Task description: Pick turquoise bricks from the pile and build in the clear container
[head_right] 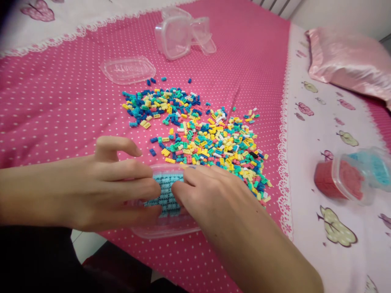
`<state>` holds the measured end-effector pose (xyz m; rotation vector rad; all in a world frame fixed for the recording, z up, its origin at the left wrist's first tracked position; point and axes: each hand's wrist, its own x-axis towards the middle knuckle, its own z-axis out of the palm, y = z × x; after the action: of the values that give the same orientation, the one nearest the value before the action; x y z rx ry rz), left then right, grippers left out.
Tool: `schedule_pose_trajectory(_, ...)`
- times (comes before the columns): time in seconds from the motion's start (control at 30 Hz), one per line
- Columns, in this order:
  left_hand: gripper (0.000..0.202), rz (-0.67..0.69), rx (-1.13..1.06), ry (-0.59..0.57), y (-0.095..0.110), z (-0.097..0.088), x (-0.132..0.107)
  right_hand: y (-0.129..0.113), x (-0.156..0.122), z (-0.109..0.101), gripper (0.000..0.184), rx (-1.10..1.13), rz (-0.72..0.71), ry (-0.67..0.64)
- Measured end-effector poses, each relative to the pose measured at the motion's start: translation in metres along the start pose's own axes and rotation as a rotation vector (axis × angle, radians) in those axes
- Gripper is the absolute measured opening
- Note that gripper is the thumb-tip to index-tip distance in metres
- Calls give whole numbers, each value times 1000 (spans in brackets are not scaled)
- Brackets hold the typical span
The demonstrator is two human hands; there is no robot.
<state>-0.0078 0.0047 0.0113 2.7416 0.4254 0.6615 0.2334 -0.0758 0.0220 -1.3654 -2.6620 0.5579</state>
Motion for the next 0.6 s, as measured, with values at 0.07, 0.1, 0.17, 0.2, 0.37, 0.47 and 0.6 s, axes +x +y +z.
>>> schedule_pose_trajectory(0.07, 28, 173, 0, -61, -1, 0, 0, -1, 0, 0, 26, -6, 6, 4)
schedule_pose_trajectory(0.1, 32, 237, 29, -76, -1, -1, 0, 0, 0, -1, 26, -9, 4, 4)
schedule_pose_trajectory(0.17, 35, 294, 112, -83, -1, -2, 1, 1, 0, -1, 26, -4, 0, -3)
schedule_pose_trajectory(0.2, 35, 313, 142, -83, -1, -3, 1, 1, 0, -1, 26, 5, 0, -8)
schedule_pose_trajectory(0.37, 35, 313, 142, -86, 1, -5, 4, 4, 0, 1, 26, 34, -9, -4)
schedule_pose_trajectory(0.47, 33, 280, 72, -73, 1, -5, 5, 3, -1, 0, 24, 33, -3, -2)
schedule_pose_trajectory(0.6, 30, 239, -6, -69, 0, -4, 5, 3, -1, -1, 21, 32, 1, -10)
